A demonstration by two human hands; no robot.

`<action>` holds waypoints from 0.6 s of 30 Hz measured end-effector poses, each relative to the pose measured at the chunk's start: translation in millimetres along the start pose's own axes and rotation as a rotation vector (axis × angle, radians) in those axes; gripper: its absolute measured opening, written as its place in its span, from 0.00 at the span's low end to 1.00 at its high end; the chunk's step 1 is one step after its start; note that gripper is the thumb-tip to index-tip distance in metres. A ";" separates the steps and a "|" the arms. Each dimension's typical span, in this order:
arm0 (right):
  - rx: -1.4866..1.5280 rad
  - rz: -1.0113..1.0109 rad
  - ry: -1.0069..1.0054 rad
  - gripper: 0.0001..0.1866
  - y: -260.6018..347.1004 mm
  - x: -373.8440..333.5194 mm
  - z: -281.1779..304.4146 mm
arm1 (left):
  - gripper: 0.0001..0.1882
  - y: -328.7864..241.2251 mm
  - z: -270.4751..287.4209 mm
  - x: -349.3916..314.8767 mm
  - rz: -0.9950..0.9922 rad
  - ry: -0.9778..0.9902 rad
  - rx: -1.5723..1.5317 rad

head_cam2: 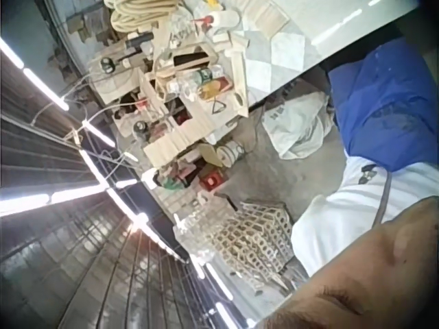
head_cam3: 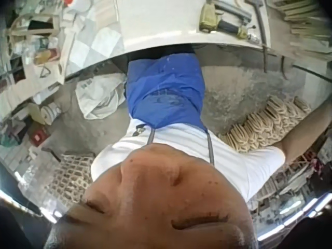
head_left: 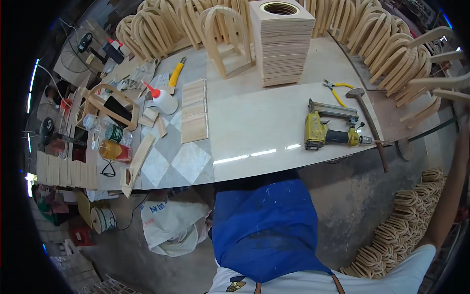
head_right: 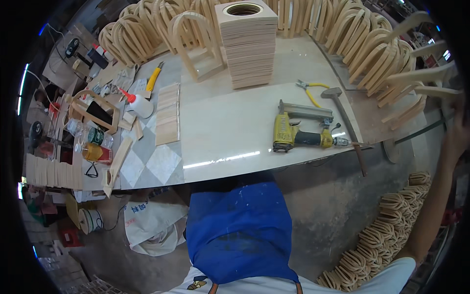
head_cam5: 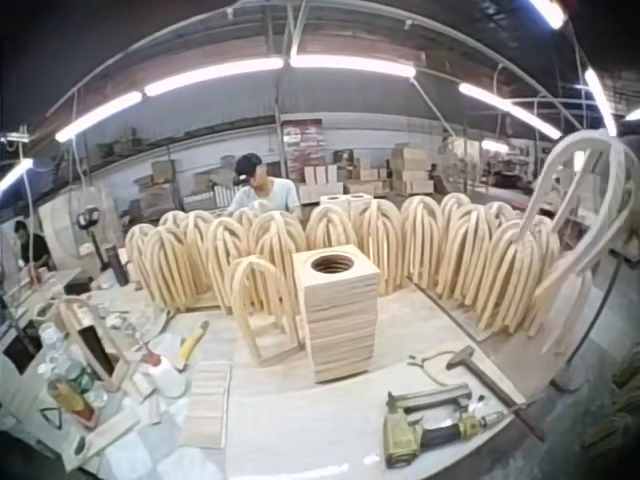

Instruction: Assembling curved wooden frame components using a pneumatic nail gun.

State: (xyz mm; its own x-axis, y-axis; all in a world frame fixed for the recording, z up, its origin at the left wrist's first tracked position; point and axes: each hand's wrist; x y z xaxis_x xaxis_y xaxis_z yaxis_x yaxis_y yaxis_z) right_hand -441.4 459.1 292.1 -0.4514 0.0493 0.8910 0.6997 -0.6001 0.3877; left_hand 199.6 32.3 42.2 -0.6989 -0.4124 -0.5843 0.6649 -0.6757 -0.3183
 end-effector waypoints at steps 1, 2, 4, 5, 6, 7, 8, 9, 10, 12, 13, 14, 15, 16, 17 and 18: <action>0.127 -0.111 0.041 0.11 -7.8 -34.5 -11.3 | 0.13 -1.7 1.7 -4.8 0.031 0.003 0.021; -0.245 -0.328 0.166 0.21 32.7 -71.4 -24.1 | 0.13 1.8 4.9 -5.2 0.039 0.017 0.031; 0.016 -0.198 0.283 0.17 102.0 -130.7 -63.3 | 0.14 13.2 12.3 2.5 0.009 0.051 0.045; 0.239 -0.220 0.439 0.18 130.6 -156.1 -79.5 | 0.14 15.1 18.3 4.7 -0.001 0.068 0.062; 0.463 -0.240 0.597 0.19 161.4 -177.6 -95.1 | 0.14 19.2 24.6 6.5 -0.010 0.088 0.074; 0.564 -0.306 0.639 0.17 186.9 -193.9 -109.2 | 0.14 21.0 33.0 9.5 -0.023 0.108 0.095; 0.675 -0.373 0.676 0.16 207.5 -207.4 -126.3 | 0.14 19.4 43.0 12.9 -0.029 0.124 0.118; 0.756 -0.443 0.699 0.16 225.2 -219.5 -139.2 | 0.14 19.2 52.2 15.3 -0.032 0.144 0.143; 0.794 -0.447 0.707 0.15 237.1 -229.6 -153.5 | 0.14 19.7 61.3 17.6 -0.033 0.166 0.167; 0.732 -0.356 0.685 0.13 246.5 -240.2 -177.0 | 0.14 19.9 83.5 28.0 -0.059 0.223 0.218; 0.646 -0.259 0.662 0.13 248.6 -245.9 -187.3 | 0.15 20.7 93.0 33.0 -0.069 0.252 0.242; 0.645 -0.276 0.665 0.13 254.3 -252.9 -197.4 | 0.15 20.8 99.8 40.2 -0.074 0.278 0.259; 0.710 -0.332 0.615 0.12 260.2 -260.0 -206.1 | 0.15 20.8 106.2 48.9 -0.083 0.305 0.275; 0.769 -0.386 0.562 0.12 263.6 -266.2 -212.3 | 0.15 20.4 112.1 59.3 -0.096 0.334 0.292; 0.761 -0.402 0.572 0.12 268.5 -272.2 -217.9 | 0.15 22.5 117.2 68.3 -0.104 0.365 0.301; 0.773 -0.385 0.586 0.13 272.2 -276.9 -222.4 | 0.15 25.1 120.6 77.7 -0.116 0.398 0.310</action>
State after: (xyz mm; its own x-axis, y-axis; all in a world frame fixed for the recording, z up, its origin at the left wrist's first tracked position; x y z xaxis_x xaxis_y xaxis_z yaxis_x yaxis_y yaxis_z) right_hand -249.1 104.5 98.4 -0.7724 -0.3900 0.5013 0.5224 0.0589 0.8507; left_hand 130.2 -90.4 78.9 -0.5685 -0.1005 -0.8165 0.4374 -0.8775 -0.1966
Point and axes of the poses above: each hand's wrist, its own x-axis towards the middle knuckle, its own z-axis out of the back of the hand, y = z × x
